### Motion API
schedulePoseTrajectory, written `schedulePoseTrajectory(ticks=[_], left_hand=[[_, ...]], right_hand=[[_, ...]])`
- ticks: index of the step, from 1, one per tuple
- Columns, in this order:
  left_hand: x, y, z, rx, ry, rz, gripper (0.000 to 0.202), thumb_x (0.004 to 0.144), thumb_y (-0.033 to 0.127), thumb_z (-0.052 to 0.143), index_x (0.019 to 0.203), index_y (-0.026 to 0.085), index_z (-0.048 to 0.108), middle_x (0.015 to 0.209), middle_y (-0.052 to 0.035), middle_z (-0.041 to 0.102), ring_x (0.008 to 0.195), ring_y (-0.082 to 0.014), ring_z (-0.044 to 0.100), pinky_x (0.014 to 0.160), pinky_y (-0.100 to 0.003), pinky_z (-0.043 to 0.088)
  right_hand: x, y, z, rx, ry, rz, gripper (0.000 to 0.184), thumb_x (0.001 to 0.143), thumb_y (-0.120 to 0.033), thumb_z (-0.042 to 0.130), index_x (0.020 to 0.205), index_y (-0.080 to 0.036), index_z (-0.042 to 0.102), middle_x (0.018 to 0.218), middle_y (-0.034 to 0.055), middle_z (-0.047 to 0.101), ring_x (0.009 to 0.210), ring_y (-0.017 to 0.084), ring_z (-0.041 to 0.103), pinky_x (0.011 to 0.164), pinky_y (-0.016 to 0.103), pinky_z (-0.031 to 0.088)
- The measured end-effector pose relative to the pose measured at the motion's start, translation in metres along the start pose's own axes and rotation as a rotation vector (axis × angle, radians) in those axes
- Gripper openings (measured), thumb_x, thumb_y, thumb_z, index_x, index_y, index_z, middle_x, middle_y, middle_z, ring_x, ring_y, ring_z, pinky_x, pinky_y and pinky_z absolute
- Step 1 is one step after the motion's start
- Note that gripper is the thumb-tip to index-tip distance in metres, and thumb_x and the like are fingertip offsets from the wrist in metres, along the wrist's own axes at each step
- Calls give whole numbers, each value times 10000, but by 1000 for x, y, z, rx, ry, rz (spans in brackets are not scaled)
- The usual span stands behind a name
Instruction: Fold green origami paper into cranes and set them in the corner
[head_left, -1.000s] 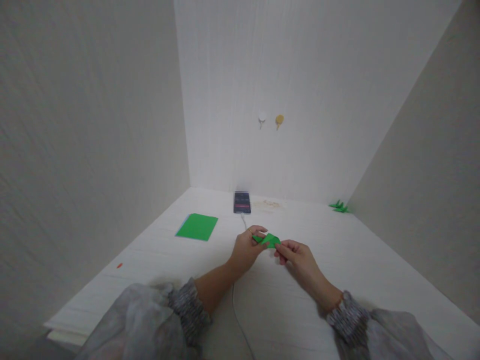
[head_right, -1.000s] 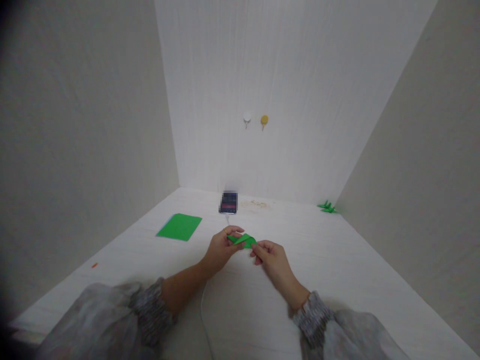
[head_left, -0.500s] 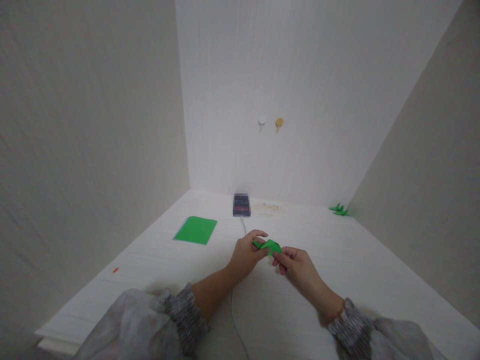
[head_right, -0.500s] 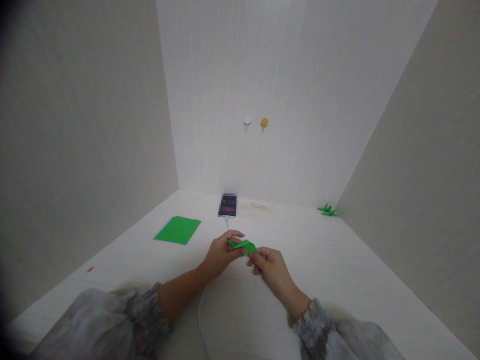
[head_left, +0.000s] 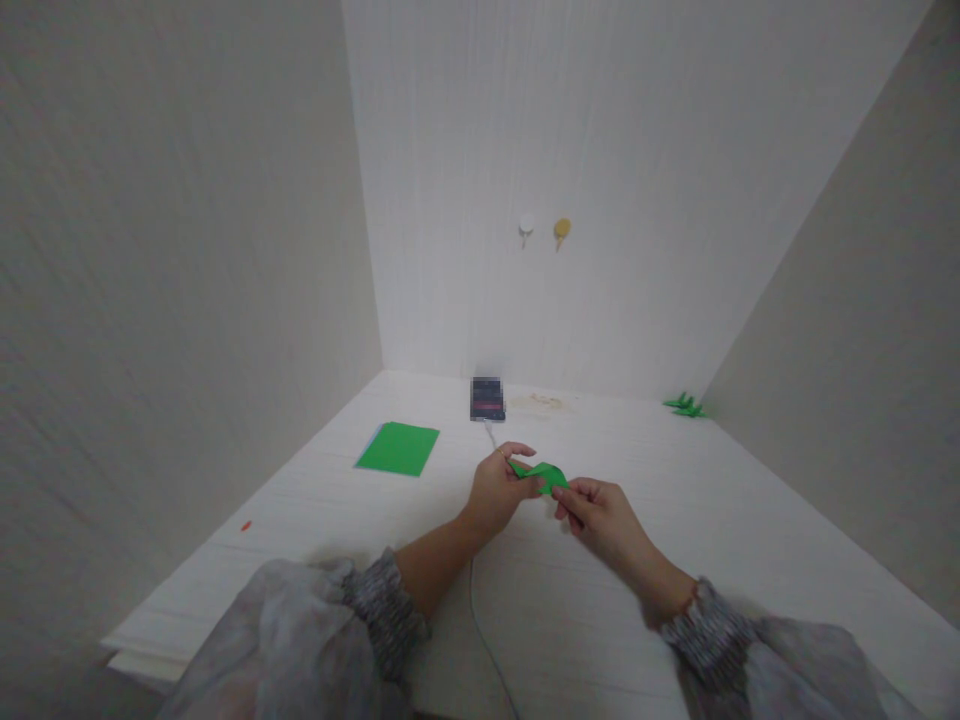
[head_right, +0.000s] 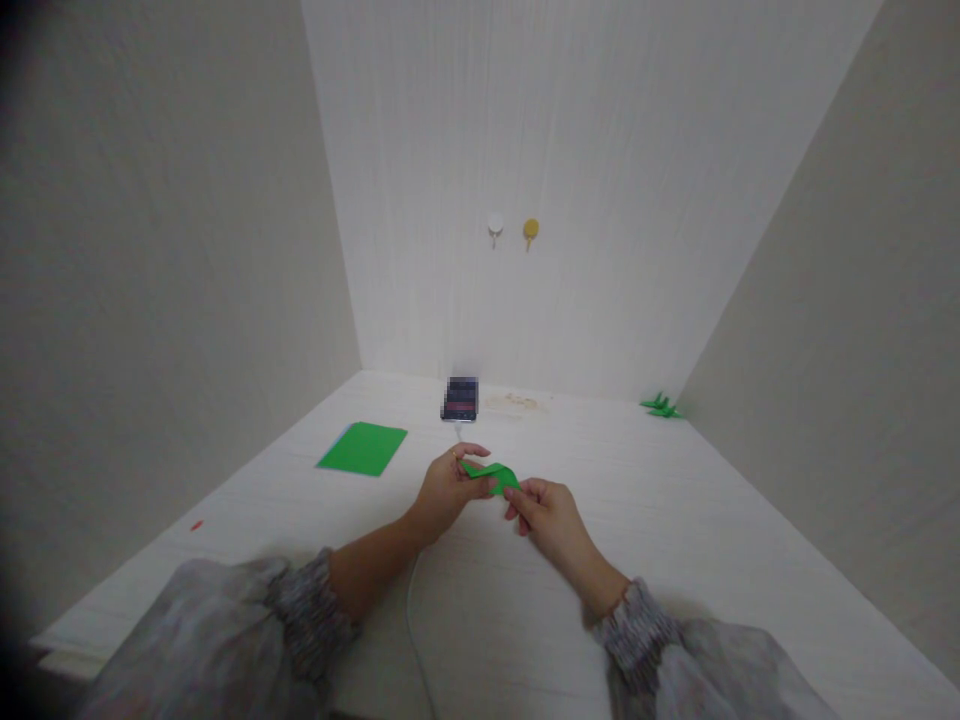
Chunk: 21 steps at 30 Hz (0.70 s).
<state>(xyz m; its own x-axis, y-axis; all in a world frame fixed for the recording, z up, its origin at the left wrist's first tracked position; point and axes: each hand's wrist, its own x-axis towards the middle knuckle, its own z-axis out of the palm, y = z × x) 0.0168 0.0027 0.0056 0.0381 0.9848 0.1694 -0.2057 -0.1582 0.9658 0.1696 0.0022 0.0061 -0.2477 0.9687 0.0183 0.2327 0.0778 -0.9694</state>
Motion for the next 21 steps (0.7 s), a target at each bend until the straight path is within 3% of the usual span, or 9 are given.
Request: schedulePoseTrajectory(ticks=[8,13,18,21], left_hand=[[3,-4,-12,1,172,3,371,521,182,700,837,160,506,565,53,534,508,-88,531,525,-223,468],[-2,0,-4,-36,101,3,349,545,178,691,836,154,499,606,40,555,555,-94,544,567,-234,476],[-6,2,3,-26,69,7,341,545,203,698,822,153,506,625,35,554,561,-92,538,563,-227,466],[-6,1,3,-44,63,2,345,550,214,695,830,149,504,650,25,561,580,-96,543,577,-235,465]], right_hand=[[-4,6,-4,130,70,-17,252,647,-378,597,553,-144,582,425,-27,515,356,63,386,383,190,276],[-6,2,-1,231,21,19,265,608,-399,636,595,-138,593,542,3,581,390,70,425,409,203,320],[-8,-2,1,279,149,30,310,576,-423,661,534,-155,511,442,-29,511,355,67,397,378,202,283],[-9,-4,2,350,103,21,263,588,-379,665,592,-149,537,511,-22,558,379,64,433,402,197,320]])
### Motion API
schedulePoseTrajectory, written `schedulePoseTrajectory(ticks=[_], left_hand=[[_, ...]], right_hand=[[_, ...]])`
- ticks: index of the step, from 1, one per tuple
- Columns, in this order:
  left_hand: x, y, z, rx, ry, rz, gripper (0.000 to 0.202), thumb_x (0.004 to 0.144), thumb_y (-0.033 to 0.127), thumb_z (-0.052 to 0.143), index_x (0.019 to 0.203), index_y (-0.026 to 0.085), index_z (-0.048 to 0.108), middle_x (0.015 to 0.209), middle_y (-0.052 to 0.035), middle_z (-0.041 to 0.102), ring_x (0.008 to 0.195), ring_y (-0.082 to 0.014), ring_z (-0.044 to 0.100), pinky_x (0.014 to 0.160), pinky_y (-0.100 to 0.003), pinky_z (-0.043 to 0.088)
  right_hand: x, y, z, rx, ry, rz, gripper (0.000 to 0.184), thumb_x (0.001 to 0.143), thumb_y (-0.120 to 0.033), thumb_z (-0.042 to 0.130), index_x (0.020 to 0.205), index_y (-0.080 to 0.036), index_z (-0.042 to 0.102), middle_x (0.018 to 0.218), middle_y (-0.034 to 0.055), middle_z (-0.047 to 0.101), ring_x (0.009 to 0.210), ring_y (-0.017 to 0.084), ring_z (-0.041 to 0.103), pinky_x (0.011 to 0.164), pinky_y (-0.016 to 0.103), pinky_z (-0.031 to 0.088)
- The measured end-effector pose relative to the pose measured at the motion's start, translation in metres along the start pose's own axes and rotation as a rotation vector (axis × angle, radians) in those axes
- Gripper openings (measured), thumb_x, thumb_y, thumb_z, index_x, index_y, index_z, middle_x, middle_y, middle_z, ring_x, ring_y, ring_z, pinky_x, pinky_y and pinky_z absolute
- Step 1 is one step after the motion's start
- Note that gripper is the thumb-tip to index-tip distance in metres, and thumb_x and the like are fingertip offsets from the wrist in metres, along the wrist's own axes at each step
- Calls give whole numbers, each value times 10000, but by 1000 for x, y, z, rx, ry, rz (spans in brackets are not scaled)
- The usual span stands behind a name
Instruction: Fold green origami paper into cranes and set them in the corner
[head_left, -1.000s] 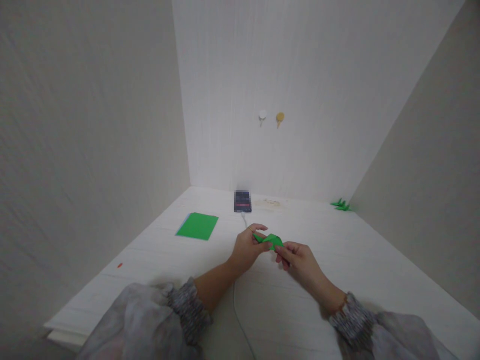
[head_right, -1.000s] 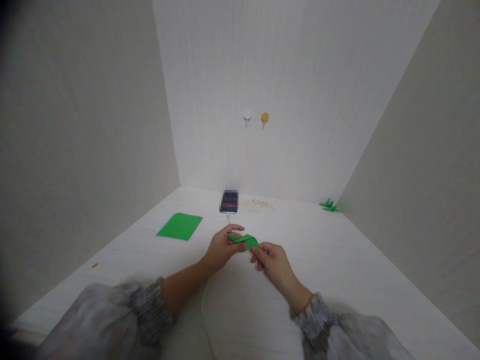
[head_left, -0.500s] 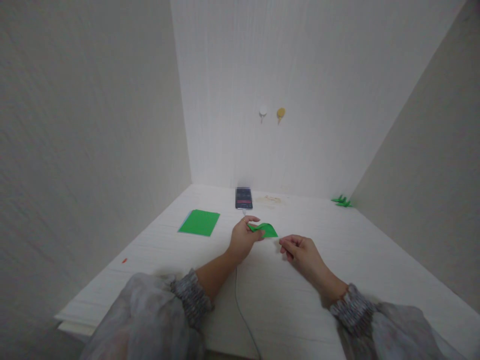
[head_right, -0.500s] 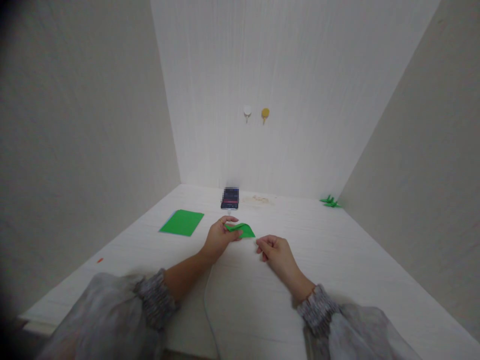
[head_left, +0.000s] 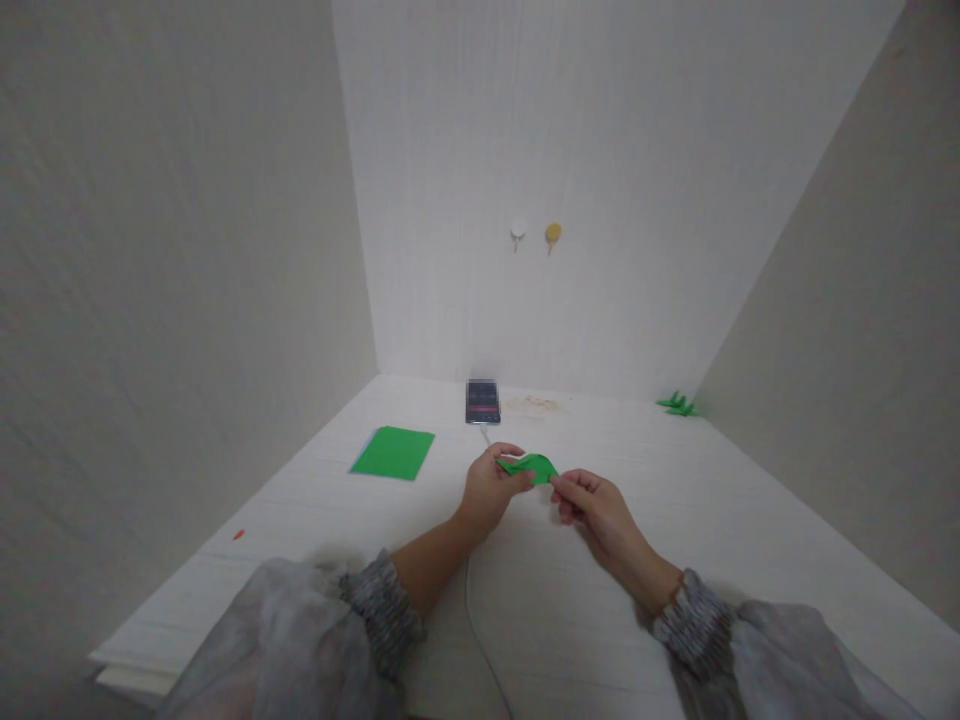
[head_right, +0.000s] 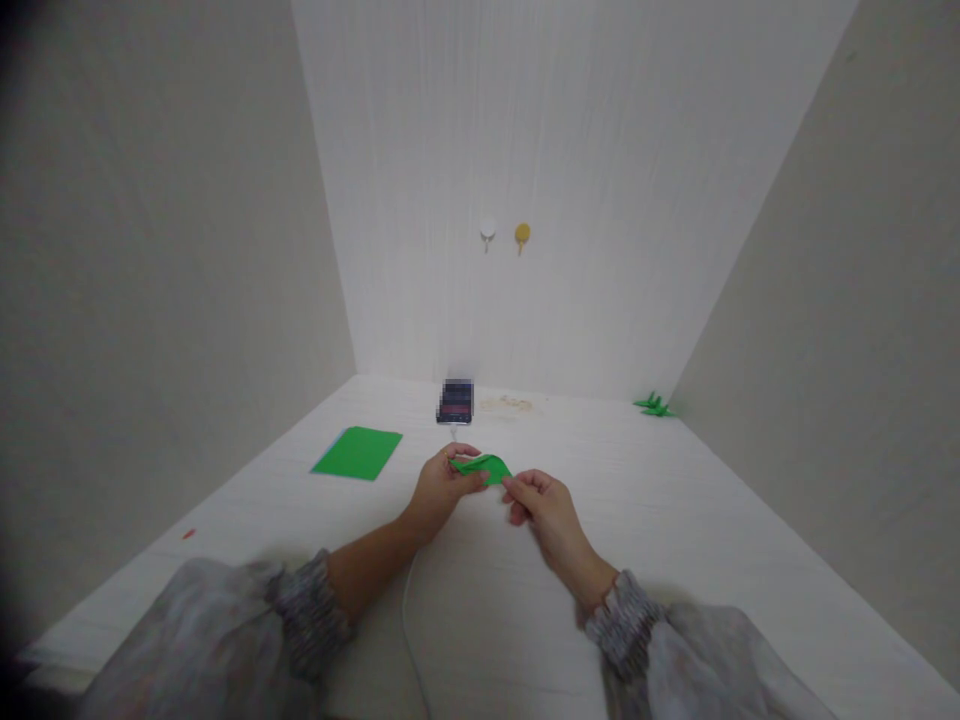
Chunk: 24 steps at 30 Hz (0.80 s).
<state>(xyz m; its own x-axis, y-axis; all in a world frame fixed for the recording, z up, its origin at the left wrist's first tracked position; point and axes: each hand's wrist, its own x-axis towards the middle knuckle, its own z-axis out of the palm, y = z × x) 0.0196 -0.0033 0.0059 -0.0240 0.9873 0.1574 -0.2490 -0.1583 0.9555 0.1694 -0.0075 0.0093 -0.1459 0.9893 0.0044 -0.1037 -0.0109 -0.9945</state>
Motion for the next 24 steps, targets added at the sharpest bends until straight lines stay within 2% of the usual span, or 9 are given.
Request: schedulePoseTrajectory(ticks=[3,10,15,20,24], left_hand=[[1,-1,2,-1,-36,0,353,549,222,695,836,143,505,659,19,566,591,-98,544,583,-237,459],[0,-1,2,63,-104,30,373,546,221,701,859,151,510,671,18,582,615,-107,550,600,-230,430],[1,-1,-2,58,-93,4,410,526,208,716,872,152,504,664,17,592,596,-108,550,580,-224,414],[3,-3,-5,-8,-67,-27,434,498,209,735,861,142,505,655,11,597,582,-108,550,570,-225,413],[8,-5,-9,-38,10,-42,450,463,202,751,837,143,507,630,23,580,551,-95,538,561,-223,420]], right_hand=[[-1,-1,1,12,-62,23,227,588,-340,664,609,-138,563,495,-24,558,371,61,436,404,194,328],[-1,1,-1,-108,-49,24,255,625,-368,621,522,-144,561,366,-44,462,322,59,359,367,197,243],[-1,-1,-1,-143,-87,-1,290,655,-407,590,519,-151,589,344,-35,467,328,69,395,396,205,288],[1,0,-5,-68,-102,0,286,637,-423,600,547,-152,616,463,-2,566,346,73,438,397,213,345],[2,1,-11,5,-62,-20,252,620,-398,627,628,-146,639,549,13,599,373,70,449,404,209,368]])
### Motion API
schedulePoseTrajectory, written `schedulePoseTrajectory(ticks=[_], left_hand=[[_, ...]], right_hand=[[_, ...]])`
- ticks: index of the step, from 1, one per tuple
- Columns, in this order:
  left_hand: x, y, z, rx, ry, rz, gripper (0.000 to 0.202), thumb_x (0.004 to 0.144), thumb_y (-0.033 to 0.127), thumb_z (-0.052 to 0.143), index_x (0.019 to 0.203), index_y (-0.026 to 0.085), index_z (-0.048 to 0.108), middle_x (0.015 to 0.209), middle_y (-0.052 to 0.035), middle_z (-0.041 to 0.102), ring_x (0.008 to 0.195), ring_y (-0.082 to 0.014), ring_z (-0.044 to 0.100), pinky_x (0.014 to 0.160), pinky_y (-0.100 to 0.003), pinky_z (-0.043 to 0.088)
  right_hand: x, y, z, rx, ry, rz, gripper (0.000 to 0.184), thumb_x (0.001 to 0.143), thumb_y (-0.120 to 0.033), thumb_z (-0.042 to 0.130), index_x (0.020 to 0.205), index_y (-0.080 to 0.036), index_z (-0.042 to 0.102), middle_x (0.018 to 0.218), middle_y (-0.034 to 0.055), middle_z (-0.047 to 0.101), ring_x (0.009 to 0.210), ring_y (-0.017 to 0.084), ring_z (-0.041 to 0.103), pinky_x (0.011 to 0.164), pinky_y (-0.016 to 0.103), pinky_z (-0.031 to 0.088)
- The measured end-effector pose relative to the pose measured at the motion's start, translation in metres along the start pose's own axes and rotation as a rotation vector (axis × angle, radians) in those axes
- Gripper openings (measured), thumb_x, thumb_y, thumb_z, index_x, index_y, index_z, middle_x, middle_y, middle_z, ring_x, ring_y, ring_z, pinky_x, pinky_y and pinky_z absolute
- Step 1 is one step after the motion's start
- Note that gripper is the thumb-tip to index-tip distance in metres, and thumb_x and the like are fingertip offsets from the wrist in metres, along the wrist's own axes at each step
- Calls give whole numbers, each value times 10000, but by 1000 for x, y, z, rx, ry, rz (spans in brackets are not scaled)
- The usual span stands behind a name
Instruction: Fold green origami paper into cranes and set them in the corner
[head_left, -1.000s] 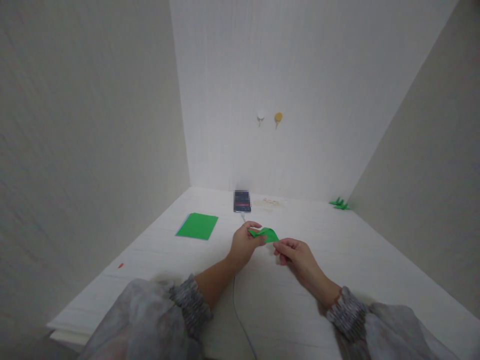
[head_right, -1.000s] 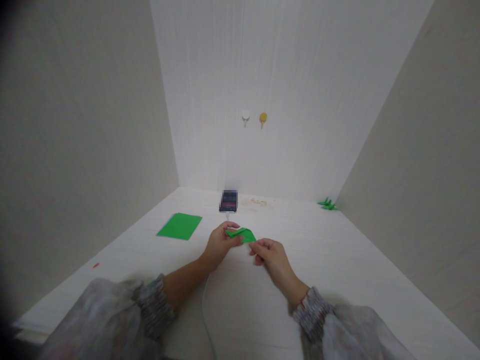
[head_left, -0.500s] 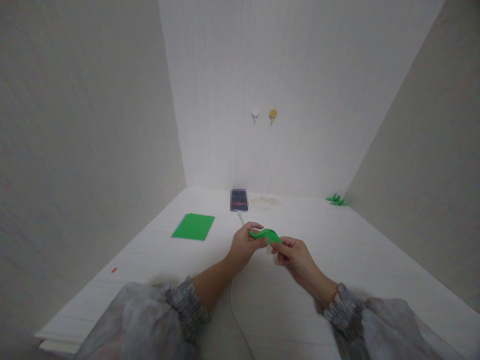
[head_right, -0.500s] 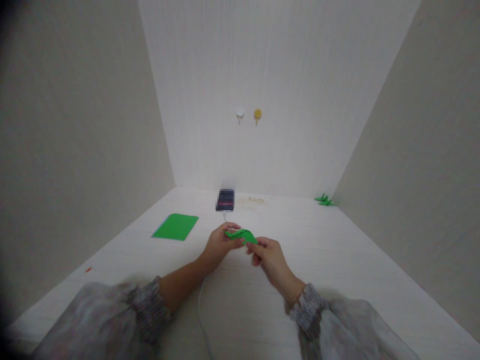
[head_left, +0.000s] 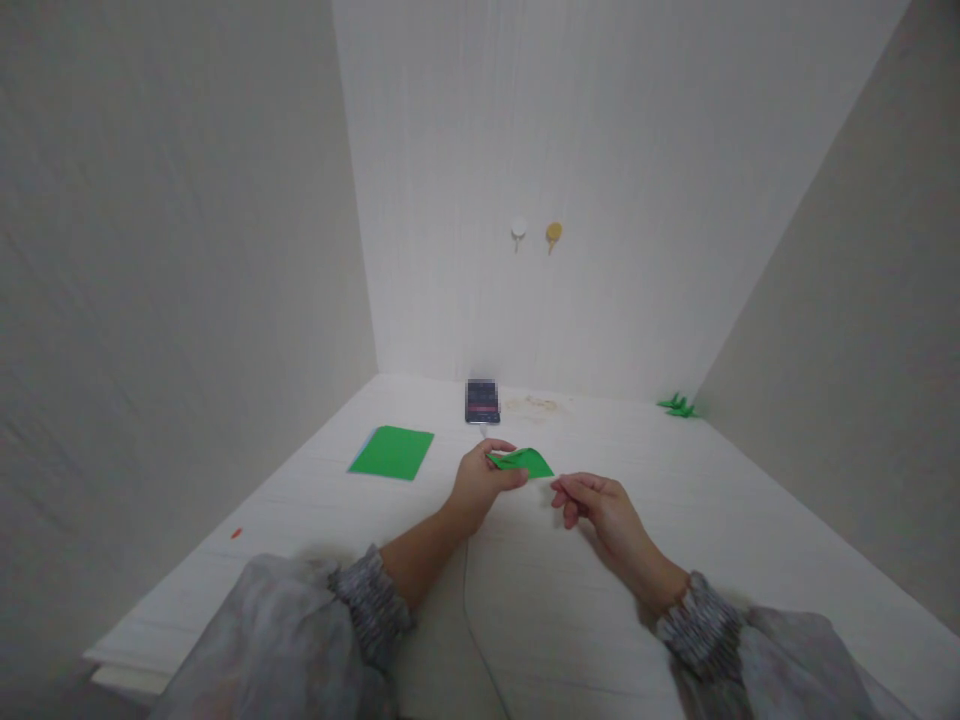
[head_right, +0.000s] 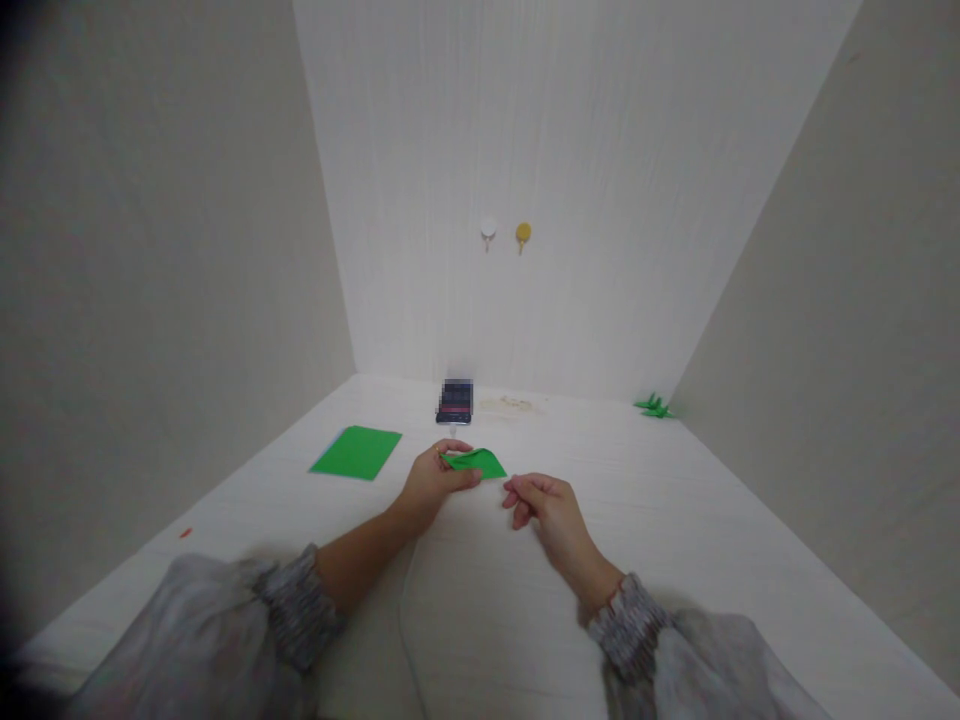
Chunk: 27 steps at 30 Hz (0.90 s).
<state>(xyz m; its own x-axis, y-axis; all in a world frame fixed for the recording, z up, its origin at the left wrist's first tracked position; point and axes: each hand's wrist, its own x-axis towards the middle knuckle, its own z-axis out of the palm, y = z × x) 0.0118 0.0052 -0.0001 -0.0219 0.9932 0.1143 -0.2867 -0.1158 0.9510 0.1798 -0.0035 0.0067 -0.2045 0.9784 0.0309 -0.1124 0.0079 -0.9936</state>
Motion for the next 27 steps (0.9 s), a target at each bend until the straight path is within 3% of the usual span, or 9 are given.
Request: schedulePoseTrajectory(ticks=[6,12,18,27], left_hand=[[-1,1,1,-12,0,-14,426,481,197,742,828,144,501,626,27,575,551,-89,535,562,-218,418],[-7,3,7,90,-108,21,436,507,207,727,876,146,503,647,20,586,584,-107,547,567,-221,410],[-6,2,6,121,-120,36,469,507,201,727,903,153,482,655,19,590,592,-114,555,569,-223,409],[-6,3,8,-73,-223,-22,490,552,153,695,959,159,422,640,24,593,562,-90,555,578,-218,409]], right_hand=[[-2,3,5,-20,-33,-7,274,648,-404,613,638,-131,629,573,15,593,384,62,437,403,201,347],[-3,2,13,-98,-26,33,294,618,-418,629,546,-138,572,432,-25,524,343,65,418,377,198,303],[-4,-1,15,-111,-16,38,267,647,-368,605,497,-156,543,367,-42,486,303,56,374,347,196,268],[-3,-4,12,-54,10,47,229,630,-301,607,465,-155,545,392,-31,518,290,57,412,333,193,284]])
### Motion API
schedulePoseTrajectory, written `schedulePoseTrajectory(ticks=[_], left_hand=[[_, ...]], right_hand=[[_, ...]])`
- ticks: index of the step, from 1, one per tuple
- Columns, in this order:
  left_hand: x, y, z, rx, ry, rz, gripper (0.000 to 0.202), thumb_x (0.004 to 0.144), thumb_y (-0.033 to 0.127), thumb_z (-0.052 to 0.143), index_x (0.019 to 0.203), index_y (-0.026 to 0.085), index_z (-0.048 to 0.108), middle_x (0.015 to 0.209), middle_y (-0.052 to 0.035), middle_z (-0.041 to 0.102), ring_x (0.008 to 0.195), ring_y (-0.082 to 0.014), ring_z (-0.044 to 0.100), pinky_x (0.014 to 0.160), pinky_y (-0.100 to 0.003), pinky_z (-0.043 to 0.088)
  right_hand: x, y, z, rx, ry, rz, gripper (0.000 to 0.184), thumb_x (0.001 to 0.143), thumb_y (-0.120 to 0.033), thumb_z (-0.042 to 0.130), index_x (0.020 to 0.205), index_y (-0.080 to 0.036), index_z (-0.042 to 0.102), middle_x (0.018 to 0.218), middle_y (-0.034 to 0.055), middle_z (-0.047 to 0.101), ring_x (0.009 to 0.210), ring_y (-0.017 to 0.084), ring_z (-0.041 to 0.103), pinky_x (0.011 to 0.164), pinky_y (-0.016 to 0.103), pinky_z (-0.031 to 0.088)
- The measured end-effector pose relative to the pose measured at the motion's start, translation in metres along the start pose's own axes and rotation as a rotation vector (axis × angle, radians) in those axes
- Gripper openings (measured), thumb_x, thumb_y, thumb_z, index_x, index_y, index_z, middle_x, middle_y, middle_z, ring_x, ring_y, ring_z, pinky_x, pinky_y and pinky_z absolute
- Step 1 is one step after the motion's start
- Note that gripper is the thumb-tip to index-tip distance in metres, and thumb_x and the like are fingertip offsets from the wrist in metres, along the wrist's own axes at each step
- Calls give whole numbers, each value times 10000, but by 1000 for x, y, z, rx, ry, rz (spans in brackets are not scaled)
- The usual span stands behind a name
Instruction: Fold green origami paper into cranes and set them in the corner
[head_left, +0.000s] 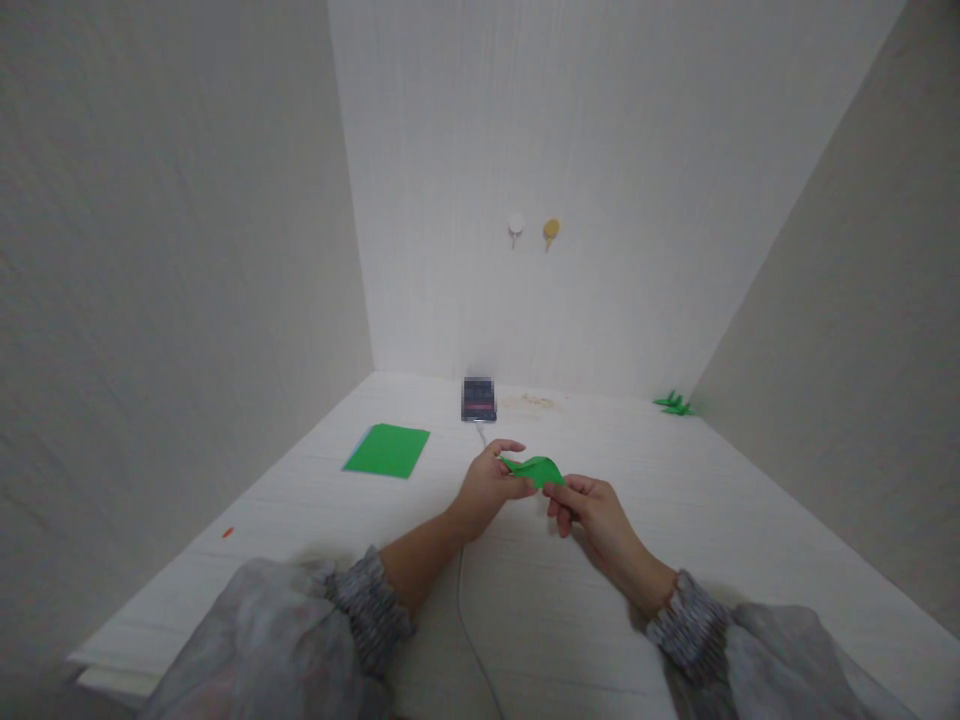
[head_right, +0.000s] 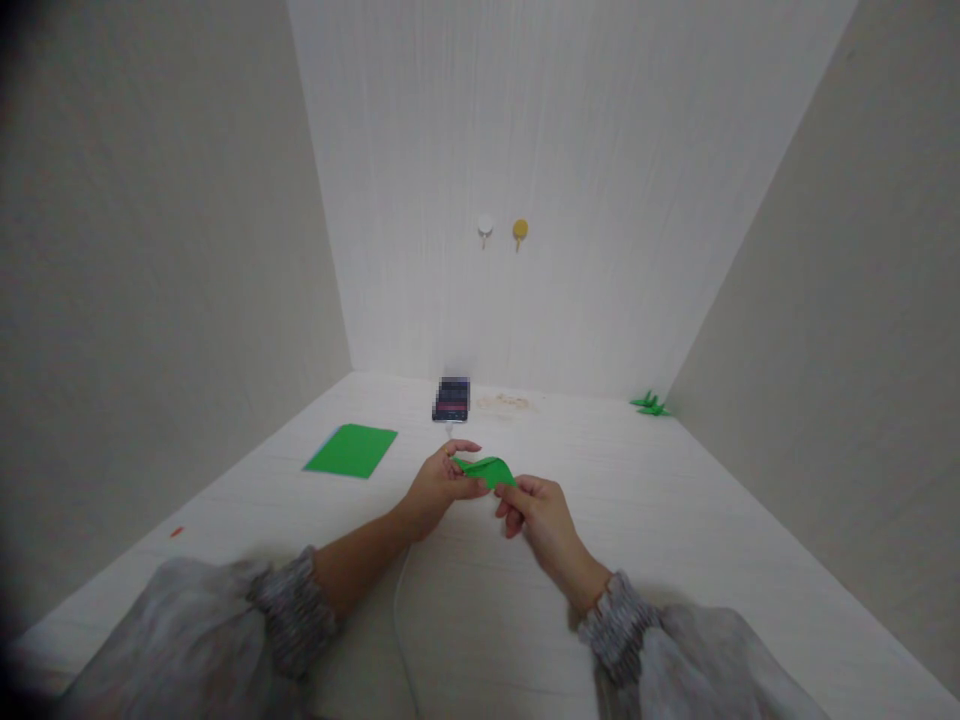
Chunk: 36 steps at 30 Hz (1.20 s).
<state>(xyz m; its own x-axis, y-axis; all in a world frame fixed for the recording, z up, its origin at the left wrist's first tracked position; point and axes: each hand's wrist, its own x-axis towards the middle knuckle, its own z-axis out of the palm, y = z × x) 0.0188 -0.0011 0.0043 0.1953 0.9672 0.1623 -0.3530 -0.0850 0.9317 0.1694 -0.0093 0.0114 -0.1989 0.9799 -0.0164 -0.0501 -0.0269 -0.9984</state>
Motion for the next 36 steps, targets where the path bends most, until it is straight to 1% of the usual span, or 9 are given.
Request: schedulePoseTrajectory(ticks=[4,8,12,14,16,20,25,32,36], left_hand=[[0,1,1,-52,-23,-26,527,570,142,679,1002,162,377,638,29,595,566,-84,555,608,-234,430],[1,1,0,1,-18,-39,568,533,150,709,1002,154,388,680,13,599,579,-81,553,588,-210,425],[2,-2,-3,105,23,-69,458,562,227,697,944,145,459,741,-21,593,630,-114,569,597,-257,463],[3,-4,-4,152,41,-77,394,580,254,680,908,138,494,744,-32,593,637,-126,572,589,-275,476],[2,-5,-4,190,37,-76,358,587,260,668,889,136,522,730,-33,597,622,-126,570,575,-276,480],[1,-5,-2,242,10,-88,313,584,229,652,867,131,561,678,-20,596,570,-114,560,550,-263,480],[2,-8,-5,292,-8,-77,259,591,216,633,827,124,578,659,-19,592,565,-113,557,537,-255,485],[1,-5,-7,449,-1,1,271,597,239,632,842,137,584,607,-1,582,507,-104,546,485,-216,458],[1,-4,-7,444,1,-8,287,624,243,598,892,150,548,594,13,572,497,-104,539,482,-220,453]], right_hand=[[2,3,-3,29,2,27,216,627,-297,602,479,-149,549,401,-23,535,279,58,422,322,188,281],[4,8,-5,6,16,50,194,617,-300,599,511,-146,547,422,-18,547,278,61,424,310,185,286],[5,14,-4,-109,11,42,210,630,-315,562,512,-153,503,392,-33,501,275,66,393,307,192,283],[5,14,-4,-256,26,-21,210,660,-321,522,529,-159,497,371,-53,450,284,68,360,313,194,257],[5,13,-4,-443,83,-156,200,675,-313,509,540,-166,491,388,-60,418,336,76,365,346,195,254],[4,10,-3,-635,147,-369,115,714,-285,488,678,-179,509,504,-46,463,449,103,432,428,203,311],[2,7,0,-695,51,-388,153,762,-264,432,803,-169,546,544,-22,522,481,120,481,467,215,350],[6,1,6,-786,77,-361,164,738,-218,433,752,-153,583,551,-7,547,490,122,481,462,213,345],[5,-3,8,-864,83,-417,147,726,-183,437,710,-157,581,576,3,558,534,130,499,490,214,358]])
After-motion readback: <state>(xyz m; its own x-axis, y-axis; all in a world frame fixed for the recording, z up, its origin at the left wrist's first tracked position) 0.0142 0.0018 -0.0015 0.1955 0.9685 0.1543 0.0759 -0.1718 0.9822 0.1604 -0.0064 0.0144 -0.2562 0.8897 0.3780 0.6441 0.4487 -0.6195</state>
